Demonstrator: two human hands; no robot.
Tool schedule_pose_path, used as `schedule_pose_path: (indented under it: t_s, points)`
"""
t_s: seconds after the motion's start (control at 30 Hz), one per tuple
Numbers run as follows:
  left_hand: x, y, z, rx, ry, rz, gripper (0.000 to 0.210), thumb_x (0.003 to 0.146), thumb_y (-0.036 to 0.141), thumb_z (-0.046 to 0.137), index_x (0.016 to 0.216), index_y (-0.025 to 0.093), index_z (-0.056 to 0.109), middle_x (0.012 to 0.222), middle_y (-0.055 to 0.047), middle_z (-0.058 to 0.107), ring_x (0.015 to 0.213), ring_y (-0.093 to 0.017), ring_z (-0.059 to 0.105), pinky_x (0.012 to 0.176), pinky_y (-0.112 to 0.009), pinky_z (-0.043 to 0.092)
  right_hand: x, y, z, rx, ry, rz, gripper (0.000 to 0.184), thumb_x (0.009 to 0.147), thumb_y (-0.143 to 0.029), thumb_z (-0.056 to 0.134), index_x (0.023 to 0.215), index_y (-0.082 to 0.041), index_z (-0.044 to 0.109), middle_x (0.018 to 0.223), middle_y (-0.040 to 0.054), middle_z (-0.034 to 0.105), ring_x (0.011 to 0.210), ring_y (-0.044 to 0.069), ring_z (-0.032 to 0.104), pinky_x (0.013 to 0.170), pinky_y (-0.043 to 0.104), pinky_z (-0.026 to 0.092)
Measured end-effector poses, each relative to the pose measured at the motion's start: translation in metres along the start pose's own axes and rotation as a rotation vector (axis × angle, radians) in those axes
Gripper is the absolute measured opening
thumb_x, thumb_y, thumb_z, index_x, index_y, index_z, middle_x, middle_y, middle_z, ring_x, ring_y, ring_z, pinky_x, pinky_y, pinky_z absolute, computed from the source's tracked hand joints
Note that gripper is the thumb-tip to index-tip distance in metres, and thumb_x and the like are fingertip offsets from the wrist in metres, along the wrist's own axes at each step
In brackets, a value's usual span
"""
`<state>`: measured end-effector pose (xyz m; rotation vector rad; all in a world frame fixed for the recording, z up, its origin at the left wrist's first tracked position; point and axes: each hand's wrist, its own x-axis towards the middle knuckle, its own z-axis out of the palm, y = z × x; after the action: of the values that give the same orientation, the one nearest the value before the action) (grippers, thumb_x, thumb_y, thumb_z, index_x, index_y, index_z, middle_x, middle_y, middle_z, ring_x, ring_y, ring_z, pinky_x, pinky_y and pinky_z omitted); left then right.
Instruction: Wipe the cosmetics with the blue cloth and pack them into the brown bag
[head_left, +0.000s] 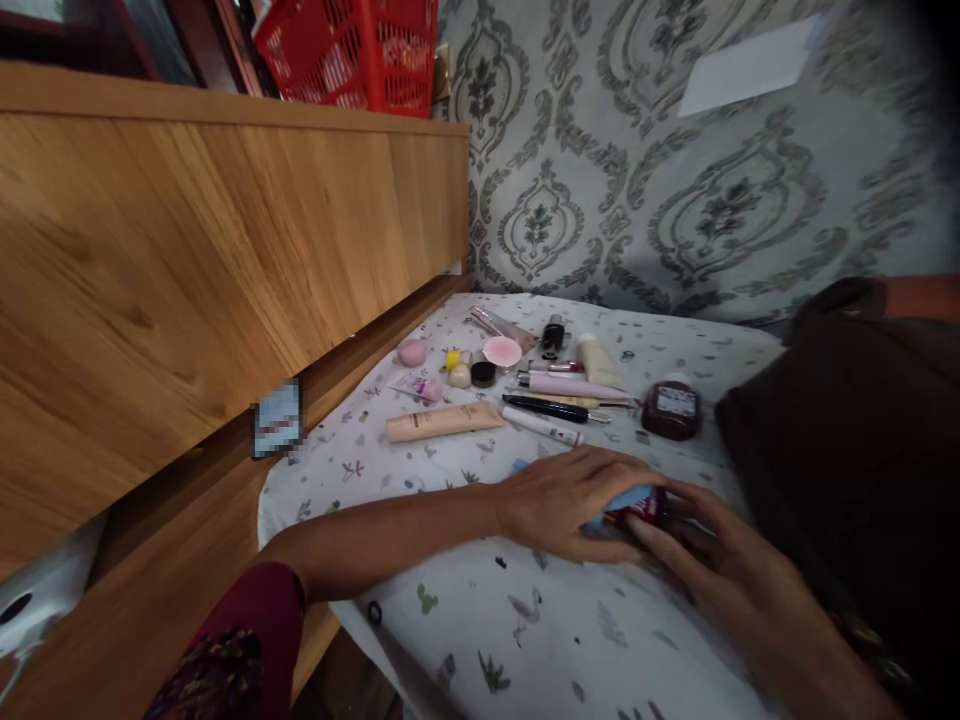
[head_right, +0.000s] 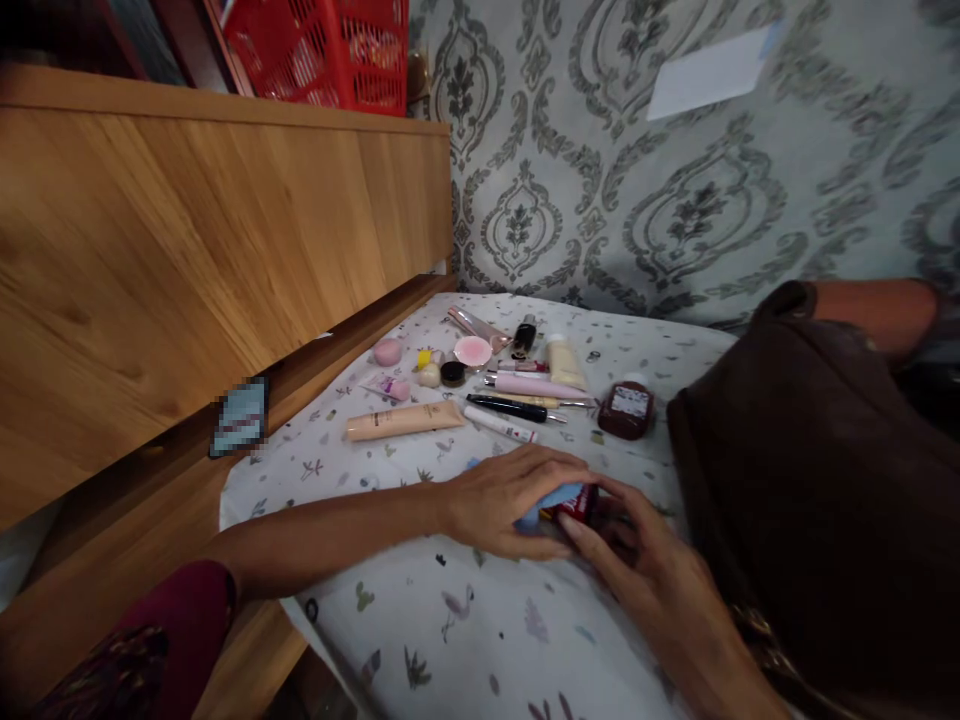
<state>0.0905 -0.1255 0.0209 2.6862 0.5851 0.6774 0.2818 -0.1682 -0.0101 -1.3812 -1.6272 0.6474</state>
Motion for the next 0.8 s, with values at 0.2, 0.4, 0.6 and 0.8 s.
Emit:
schedule_pose_path:
  t_s: [0.2, 0.4, 0.6, 0.8]
  points:
    - [-0.001, -0.003, 0.005, -0.079, 0.011, -0.071, 0.057, 0.091, 0.037, 0.059, 0.139, 0.015, 0.039, 0.137, -0.017, 0.054, 0.131, -0.026, 0.048, 0.110, -0.040, 0.038, -0.005, -0.005, -0.002, 0.208, -0.119, 0.030, 0.051, 0.080, -0.055, 0.066, 0.119, -0.021, 0.058, 0.111, 0.0112, 0.069, 0.092, 0.024, 0.070, 0.075, 0.035, 0.060]
    - [-0.004, -0.005, 0.005, -0.215, 0.060, -0.284, 0.059, 0.083, 0.039, 0.068, 0.132, 0.021, 0.041, 0.128, -0.011, 0.059, 0.113, -0.028, 0.060, 0.094, -0.040, 0.048, -0.008, -0.004, -0.002, 0.270, -0.134, 0.060, 0.068, 0.074, -0.043, 0.075, 0.133, -0.021, 0.048, 0.106, 0.0071, 0.063, 0.068, 0.014, 0.060, 0.058, 0.029, 0.054]
    - [-0.004, -0.004, 0.000, -0.211, 0.037, -0.251, 0.050, 0.085, 0.041, 0.064, 0.128, 0.022, 0.045, 0.122, -0.009, 0.062, 0.108, -0.027, 0.061, 0.091, -0.040, 0.048, -0.010, -0.010, -0.005, 0.322, -0.180, 0.109, 0.057, 0.079, -0.037, 0.070, 0.130, -0.019, 0.050, 0.076, -0.0024, 0.057, 0.055, 0.010, 0.052, 0.049, 0.023, 0.045]
    - [-0.006, -0.002, -0.005, -0.087, -0.044, -0.234, 0.055, 0.089, 0.040, 0.060, 0.137, 0.022, 0.040, 0.130, -0.012, 0.058, 0.117, -0.028, 0.057, 0.098, -0.043, 0.046, -0.011, -0.016, -0.008, 0.232, -0.135, 0.081, 0.045, 0.081, -0.037, 0.068, 0.121, -0.019, 0.056, 0.079, -0.0013, 0.059, 0.061, 0.012, 0.053, 0.054, 0.024, 0.046]
